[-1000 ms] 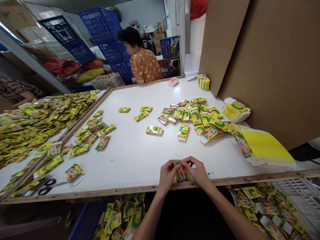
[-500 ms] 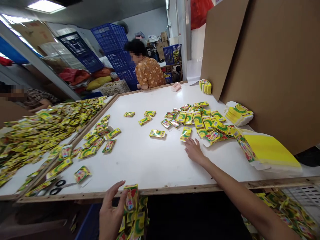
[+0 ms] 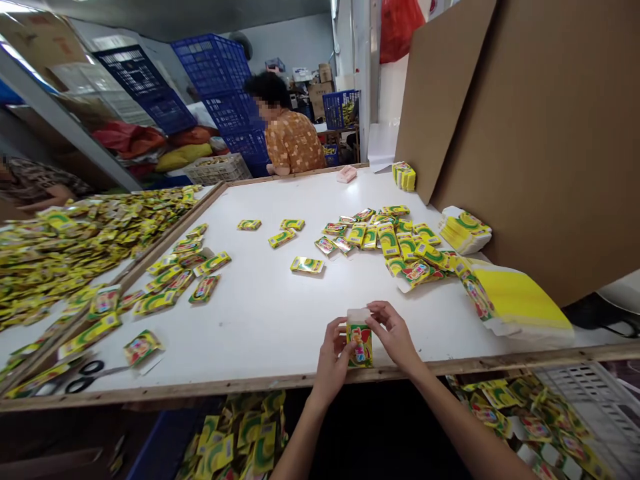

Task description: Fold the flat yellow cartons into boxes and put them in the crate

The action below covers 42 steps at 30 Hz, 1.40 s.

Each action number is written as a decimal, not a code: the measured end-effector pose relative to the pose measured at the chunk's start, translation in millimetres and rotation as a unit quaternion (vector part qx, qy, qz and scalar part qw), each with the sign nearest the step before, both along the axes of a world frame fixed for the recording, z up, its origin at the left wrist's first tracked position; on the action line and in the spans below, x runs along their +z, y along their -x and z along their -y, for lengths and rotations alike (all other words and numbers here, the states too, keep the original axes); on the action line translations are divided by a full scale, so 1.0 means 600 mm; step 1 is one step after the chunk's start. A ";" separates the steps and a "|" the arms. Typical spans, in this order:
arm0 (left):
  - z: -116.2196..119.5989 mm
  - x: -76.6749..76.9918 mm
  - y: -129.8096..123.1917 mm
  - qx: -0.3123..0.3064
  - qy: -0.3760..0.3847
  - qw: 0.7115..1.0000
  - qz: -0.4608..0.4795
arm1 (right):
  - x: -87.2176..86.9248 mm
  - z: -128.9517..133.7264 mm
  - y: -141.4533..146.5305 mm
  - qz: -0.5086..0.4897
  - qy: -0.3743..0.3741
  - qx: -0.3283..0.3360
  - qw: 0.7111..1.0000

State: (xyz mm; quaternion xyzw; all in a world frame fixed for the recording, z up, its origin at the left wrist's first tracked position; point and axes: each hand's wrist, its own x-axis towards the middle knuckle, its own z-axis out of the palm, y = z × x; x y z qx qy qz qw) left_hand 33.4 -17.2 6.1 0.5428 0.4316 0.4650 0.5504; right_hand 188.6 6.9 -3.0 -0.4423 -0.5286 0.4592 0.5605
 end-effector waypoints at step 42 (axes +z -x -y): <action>-0.020 -0.007 0.013 0.050 -0.001 0.998 -0.036 | -0.014 0.021 0.003 0.146 -0.074 0.003 0.986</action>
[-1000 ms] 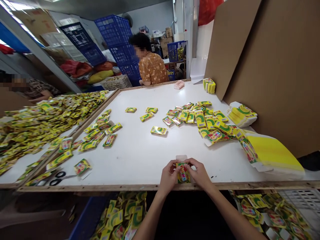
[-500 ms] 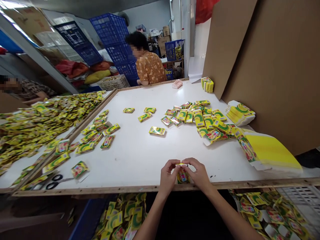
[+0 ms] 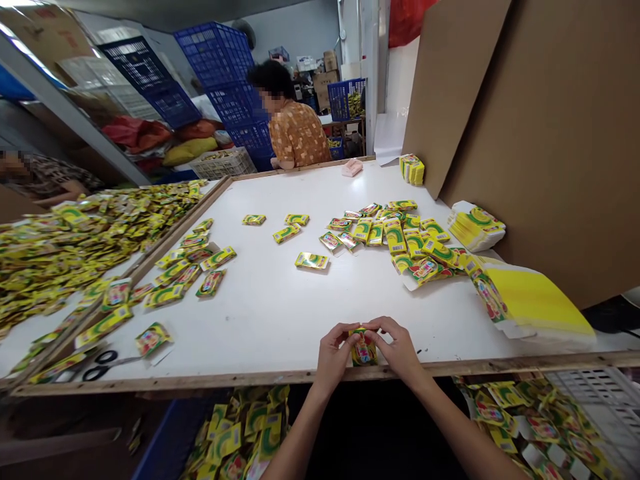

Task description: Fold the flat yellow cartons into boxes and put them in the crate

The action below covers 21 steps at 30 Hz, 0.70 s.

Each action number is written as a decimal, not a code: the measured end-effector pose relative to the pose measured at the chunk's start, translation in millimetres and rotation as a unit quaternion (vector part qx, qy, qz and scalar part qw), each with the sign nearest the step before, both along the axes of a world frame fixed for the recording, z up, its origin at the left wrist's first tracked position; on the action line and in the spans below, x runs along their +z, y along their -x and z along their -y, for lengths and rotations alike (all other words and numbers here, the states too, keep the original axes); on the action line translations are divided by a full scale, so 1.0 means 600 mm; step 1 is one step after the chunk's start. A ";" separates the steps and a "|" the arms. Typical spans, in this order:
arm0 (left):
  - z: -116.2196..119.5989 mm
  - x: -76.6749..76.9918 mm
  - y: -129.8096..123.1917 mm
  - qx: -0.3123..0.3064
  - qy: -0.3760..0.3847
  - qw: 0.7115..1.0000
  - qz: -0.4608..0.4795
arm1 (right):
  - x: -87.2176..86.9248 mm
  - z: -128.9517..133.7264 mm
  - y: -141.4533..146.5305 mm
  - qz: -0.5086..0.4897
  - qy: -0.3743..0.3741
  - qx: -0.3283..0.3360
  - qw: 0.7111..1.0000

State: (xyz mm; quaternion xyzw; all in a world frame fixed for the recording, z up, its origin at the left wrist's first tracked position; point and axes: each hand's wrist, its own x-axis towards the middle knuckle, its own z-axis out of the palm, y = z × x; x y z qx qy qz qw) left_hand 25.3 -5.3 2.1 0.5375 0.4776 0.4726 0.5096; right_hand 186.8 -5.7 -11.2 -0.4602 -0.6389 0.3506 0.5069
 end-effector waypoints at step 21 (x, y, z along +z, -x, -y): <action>0.156 0.081 0.355 0.233 0.027 0.882 -0.408 | -0.001 -0.106 -0.131 0.162 -0.054 -0.248 0.954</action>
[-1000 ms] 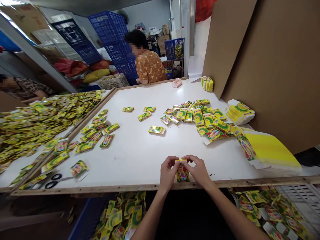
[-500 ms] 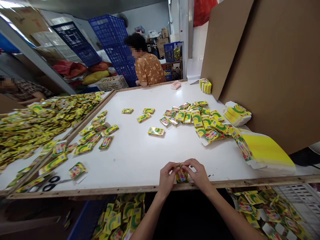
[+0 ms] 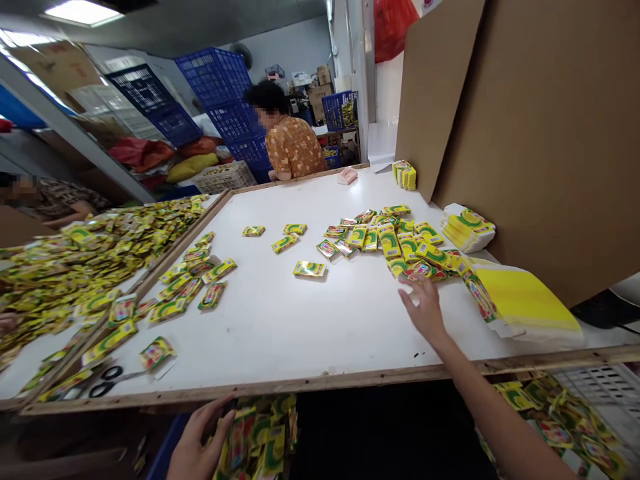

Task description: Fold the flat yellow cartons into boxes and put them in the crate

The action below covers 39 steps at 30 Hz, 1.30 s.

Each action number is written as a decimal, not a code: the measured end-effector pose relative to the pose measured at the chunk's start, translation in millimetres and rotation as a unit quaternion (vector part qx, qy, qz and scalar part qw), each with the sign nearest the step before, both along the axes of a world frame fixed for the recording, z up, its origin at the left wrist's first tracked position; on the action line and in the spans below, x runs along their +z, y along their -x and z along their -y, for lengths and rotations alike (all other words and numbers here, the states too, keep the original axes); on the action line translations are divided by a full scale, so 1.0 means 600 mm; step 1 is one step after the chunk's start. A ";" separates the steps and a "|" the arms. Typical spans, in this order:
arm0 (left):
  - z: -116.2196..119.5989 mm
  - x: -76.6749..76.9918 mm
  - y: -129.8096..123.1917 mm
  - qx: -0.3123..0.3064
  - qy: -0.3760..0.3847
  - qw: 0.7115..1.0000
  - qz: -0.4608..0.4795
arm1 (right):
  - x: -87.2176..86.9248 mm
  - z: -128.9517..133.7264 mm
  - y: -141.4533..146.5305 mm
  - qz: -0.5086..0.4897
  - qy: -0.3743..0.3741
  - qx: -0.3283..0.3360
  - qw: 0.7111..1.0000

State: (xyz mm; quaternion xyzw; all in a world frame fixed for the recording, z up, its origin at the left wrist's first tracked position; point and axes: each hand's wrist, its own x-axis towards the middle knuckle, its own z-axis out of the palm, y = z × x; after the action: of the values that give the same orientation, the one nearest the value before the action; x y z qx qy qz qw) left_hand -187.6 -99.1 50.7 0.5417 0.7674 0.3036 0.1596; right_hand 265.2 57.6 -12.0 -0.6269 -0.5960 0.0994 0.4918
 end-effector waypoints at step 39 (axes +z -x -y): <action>-1.029 -0.071 0.069 -0.081 0.055 0.985 -0.142 | -0.032 -0.671 -0.123 0.202 0.269 0.042 0.941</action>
State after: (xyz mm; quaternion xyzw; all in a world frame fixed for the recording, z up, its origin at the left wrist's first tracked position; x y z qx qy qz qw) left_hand -228.7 518.4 7.8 0.6301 0.7515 0.1666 0.1025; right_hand 338.8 460.0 -31.3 -0.7173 -0.6596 0.1474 0.1694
